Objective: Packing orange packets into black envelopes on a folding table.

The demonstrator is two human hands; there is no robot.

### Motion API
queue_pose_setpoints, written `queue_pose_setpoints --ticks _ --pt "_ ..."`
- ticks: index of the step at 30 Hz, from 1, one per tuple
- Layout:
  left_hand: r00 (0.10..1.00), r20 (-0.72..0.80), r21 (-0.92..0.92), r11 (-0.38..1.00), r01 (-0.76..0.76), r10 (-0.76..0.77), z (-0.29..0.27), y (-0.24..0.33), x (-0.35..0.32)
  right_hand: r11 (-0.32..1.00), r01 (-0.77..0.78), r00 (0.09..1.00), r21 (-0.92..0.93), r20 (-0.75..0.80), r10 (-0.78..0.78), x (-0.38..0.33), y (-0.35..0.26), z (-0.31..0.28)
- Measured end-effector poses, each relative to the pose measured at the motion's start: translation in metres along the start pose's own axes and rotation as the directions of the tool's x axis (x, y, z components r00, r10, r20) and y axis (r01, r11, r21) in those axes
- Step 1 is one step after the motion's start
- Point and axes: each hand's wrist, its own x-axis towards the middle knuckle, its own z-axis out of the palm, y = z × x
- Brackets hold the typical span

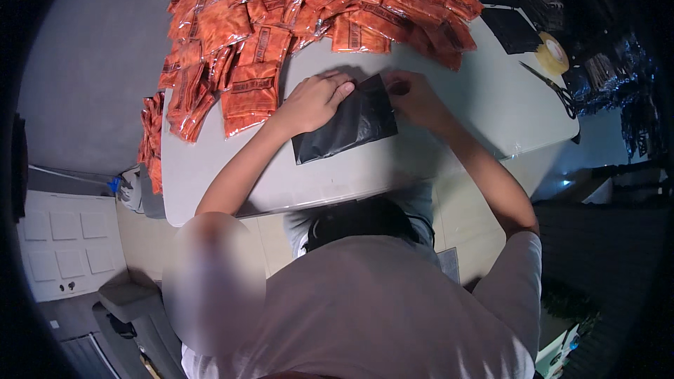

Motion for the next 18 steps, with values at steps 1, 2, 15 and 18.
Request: queue_pose_setpoints --ticks 1,2,15,18 --pt "0.997 -0.059 -0.024 0.999 -0.047 0.045 -0.001 0.0 0.001 1.0 0.002 1.0 -0.003 0.002 -0.002 0.001 0.0 -0.001" --pt "0.997 -0.063 -0.024 0.999 -0.047 0.045 -0.002 0.0 0.0 0.995 -0.039 0.999 -0.091 0.005 0.04 0.002 0.0 -0.003" --pt "0.988 -0.003 0.186 0.971 -0.148 0.151 0.02 -0.007 -0.005 0.625 0.266 0.897 -0.734 -0.049 -0.44 0.02 0.02 0.013" --pt "0.99 -0.046 0.235 0.965 -0.118 0.132 0.026 -0.004 -0.006 0.604 0.283 0.915 -0.745 0.02 -0.403 0.02 0.02 0.009"
